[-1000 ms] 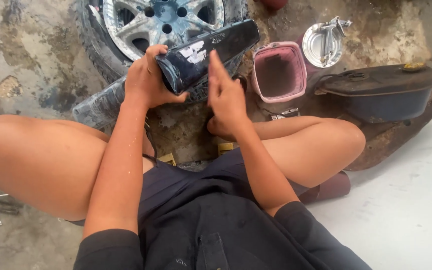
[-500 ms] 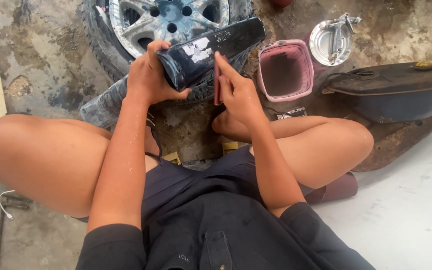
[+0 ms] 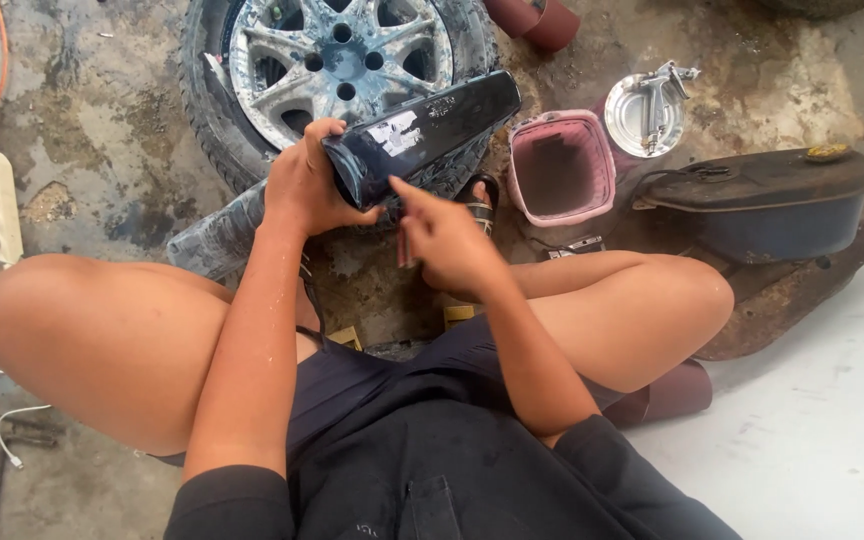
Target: Wet sanding a black plastic motorcycle part using sandpaper and water.
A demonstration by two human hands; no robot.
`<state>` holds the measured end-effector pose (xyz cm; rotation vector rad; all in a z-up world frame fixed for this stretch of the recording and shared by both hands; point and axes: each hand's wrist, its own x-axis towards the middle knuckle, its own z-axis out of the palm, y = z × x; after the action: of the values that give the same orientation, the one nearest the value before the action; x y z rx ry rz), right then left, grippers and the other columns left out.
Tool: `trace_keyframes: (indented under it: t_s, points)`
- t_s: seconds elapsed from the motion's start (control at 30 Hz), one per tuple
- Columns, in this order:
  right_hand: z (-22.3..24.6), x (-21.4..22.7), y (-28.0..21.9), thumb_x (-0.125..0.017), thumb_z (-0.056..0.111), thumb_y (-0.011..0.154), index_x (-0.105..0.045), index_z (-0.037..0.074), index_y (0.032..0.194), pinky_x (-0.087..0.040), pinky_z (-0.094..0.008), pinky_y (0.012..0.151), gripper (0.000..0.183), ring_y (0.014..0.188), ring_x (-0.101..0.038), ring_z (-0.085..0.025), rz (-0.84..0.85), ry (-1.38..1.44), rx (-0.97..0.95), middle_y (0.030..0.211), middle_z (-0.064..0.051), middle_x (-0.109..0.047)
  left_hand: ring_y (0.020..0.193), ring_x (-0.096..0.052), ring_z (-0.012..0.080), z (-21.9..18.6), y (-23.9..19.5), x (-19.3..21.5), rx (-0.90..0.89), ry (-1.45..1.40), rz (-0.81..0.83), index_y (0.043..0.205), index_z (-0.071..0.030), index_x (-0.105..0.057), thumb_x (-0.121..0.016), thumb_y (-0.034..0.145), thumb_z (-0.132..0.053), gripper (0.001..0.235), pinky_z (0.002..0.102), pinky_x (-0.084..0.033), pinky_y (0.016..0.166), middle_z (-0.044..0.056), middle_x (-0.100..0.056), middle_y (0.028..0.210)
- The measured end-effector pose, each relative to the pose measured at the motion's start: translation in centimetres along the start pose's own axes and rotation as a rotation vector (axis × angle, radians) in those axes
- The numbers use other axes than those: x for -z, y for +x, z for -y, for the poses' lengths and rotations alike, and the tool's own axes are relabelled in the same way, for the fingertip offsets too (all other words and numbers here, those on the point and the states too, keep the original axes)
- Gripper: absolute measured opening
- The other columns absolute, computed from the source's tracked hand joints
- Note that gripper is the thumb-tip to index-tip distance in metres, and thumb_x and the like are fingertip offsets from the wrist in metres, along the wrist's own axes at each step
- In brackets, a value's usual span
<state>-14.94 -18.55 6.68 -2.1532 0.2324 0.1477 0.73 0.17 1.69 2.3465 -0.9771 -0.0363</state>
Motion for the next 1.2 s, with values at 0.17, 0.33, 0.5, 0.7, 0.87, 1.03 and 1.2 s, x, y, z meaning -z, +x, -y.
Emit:
trace_keyframes:
  t_s: [0.17,0.33,0.5,0.7,0.87,1.03,1.2]
  points:
    - [-1.0,2.1,1.5,-0.060,0.021,0.100,-0.063,0.025,0.137,-0.056,-0.034,0.073,0.037,0.076,-0.066,-0.015,-0.215,0.226,0.099,0.077,-0.001,-0.074,0.111,-0.067,0.0443,0.1,0.2,0.0,0.010,-0.022,-0.005,0.123,-0.018,-0.027,-0.093,0.057,-0.051,0.099,0.061,-0.057,0.091,0.011,-0.059,0.133]
    - [-1.7,-3.0,3.2,-0.058,0.009,0.102,-0.076,0.024,0.124,-0.057,-0.034,0.089,0.032,0.095,-0.074,-0.018,-0.292,0.344,0.280,0.099,-0.006,-0.080,0.115,-0.066,0.0400,0.9,-0.1,-1.0,0.024,-0.028,-0.007,0.121,-0.019,-0.027,-0.091,0.055,-0.061,0.101,0.058,-0.056,0.095,0.008,-0.059,0.134]
    - [-3.8,-4.2,5.6,-0.073,0.016,0.096,-0.062,0.025,0.142,-0.053,-0.041,0.063,0.048,0.067,-0.066,-0.026,-0.484,0.058,0.337,0.096,-0.011,-0.073,0.116,-0.066,0.0381,-0.2,0.2,-0.1,0.007,-0.013,0.010,0.124,-0.020,-0.028,-0.092,0.059,-0.058,0.099,0.057,-0.056,0.095,0.007,-0.057,0.133]
    - [-3.8,-4.8,6.0,-0.063,0.009,0.104,-0.069,0.018,0.136,-0.057,-0.034,0.074,0.034,0.082,-0.065,-0.020,-0.507,-0.019,0.428,0.106,-0.003,-0.067,0.114,-0.066,0.0400,0.3,0.2,-0.6,-0.001,-0.032,-0.007,0.124,-0.020,-0.028,-0.090,0.056,-0.062,0.101,0.056,-0.055,0.095,0.010,-0.058,0.132]
    - [-3.0,-5.3,4.7,-0.055,0.012,0.109,-0.057,0.010,0.149,-0.042,-0.050,0.103,0.040,0.121,-0.046,-0.038,-0.515,-0.147,0.515,0.143,-0.015,-0.039,0.112,-0.065,0.0424,0.8,0.2,-1.4,-0.037,-0.025,-0.026,0.126,-0.018,-0.028,-0.092,0.057,-0.063,0.103,0.057,-0.055,0.092,0.013,-0.058,0.129]
    - [-3.2,-6.3,5.8,-0.045,0.043,0.114,-0.017,0.013,0.170,0.004,-0.068,0.123,0.069,0.160,0.003,-0.043,-0.282,-0.111,0.440,0.176,-0.017,-0.001,0.104,-0.067,0.0430,1.5,0.6,-1.8,-0.028,-0.015,-0.042,0.129,-0.017,-0.029,-0.085,0.059,-0.059,0.099,0.055,-0.054,0.087,0.017,-0.060,0.115]
    - [-1.4,-4.6,4.1,-0.024,0.057,0.114,-0.012,0.018,0.169,0.008,-0.064,0.130,0.069,0.166,0.002,-0.032,-0.138,-0.186,0.394,0.177,-0.007,-0.005,0.066,-0.060,0.0429,0.6,1.1,0.4,-0.104,-0.067,-0.047,0.128,-0.011,-0.028,-0.092,0.068,-0.034,0.090,0.050,-0.044,0.052,0.017,-0.060,0.100]
